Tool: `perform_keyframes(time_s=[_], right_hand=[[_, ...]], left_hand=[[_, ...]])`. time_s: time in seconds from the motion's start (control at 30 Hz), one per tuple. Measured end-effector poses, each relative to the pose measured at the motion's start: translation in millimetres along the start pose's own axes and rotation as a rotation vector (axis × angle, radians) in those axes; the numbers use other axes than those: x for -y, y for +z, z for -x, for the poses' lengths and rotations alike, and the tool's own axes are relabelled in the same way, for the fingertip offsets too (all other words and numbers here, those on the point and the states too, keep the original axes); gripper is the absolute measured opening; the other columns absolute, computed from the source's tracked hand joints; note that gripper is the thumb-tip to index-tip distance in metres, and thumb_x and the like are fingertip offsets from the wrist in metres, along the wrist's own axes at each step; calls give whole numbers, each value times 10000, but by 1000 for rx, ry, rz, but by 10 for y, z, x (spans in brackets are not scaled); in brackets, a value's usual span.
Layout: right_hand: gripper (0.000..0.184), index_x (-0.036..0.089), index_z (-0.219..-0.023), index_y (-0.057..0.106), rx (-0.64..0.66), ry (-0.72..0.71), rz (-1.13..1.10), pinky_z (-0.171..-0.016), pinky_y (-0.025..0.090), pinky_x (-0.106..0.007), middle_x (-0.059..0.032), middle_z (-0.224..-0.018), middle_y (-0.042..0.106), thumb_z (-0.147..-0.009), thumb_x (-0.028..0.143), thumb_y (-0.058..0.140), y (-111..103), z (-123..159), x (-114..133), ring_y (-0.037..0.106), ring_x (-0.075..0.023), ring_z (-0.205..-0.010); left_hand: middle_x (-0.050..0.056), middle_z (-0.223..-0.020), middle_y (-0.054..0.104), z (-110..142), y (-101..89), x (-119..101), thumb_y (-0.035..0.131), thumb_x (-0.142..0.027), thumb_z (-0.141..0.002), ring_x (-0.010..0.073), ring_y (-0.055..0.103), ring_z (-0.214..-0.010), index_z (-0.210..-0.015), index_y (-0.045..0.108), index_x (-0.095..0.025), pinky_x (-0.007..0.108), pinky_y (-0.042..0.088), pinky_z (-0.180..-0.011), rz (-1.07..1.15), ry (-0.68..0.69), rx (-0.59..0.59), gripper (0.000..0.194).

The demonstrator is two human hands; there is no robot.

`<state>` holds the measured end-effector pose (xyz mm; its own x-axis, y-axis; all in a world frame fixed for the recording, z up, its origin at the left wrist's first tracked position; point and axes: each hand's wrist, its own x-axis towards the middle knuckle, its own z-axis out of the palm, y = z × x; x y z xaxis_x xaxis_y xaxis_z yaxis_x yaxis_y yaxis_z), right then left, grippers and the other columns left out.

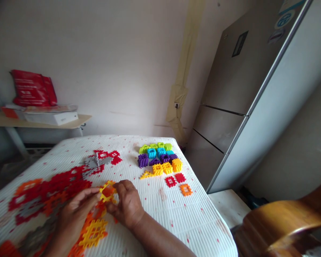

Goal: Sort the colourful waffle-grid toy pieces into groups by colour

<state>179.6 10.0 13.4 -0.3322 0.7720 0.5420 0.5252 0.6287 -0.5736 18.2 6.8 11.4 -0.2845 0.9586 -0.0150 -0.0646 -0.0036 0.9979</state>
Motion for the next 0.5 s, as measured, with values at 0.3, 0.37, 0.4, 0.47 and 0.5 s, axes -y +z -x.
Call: perform_keyframes(time_s=[0.3, 0.37, 0.4, 0.47, 0.5], right_hand=[[374, 175, -1123, 552, -30, -19, 72, -831, 477, -337, -108, -1050, 571, -801, 361, 590, 1, 1, -94, 549, -213, -953], [353, 179, -1108, 562, -65, -7, 80, -832, 477, -342, -109, -1041, 577, -804, 356, 589, -15, -11, -135, 552, -215, -951], [344, 179, -1100, 567, -81, 4, 86, -835, 476, -346, -110, -1041, 578, -802, 351, 592, -23, -17, -158, 554, -216, -953], [337, 176, -1084, 576, -113, 27, 100, -838, 477, -351, -115, -1043, 577, -791, 338, 608, -41, -25, -203, 556, -219, -960], [338, 174, -1084, 577, -123, 35, 104, -839, 479, -352, -118, -1049, 576, -786, 330, 614, -49, -27, -223, 557, -219, -964]], left_hand=[[56, -803, 714, 18, 15, -38, 759, -465, -491, 211, 659, -748, -891, 654, -166, 267, 528, -639, 37, -25, 0, 511], [53, -790, 711, 20, 15, -50, 753, -474, -497, 215, 663, -747, -914, 658, -166, 271, 531, -631, 25, -13, -18, 527], [49, -781, 709, 22, 13, -56, 749, -478, -500, 217, 664, -750, -920, 659, -167, 271, 532, -632, 16, -7, -28, 531], [46, -787, 709, 22, 9, -61, 741, -479, -505, 220, 665, -771, -926, 660, -169, 269, 535, -647, 4, 4, -42, 529], [48, -802, 711, 21, 6, -60, 737, -476, -508, 222, 666, -786, -926, 660, -170, 269, 536, -657, 1, 6, -44, 525]])
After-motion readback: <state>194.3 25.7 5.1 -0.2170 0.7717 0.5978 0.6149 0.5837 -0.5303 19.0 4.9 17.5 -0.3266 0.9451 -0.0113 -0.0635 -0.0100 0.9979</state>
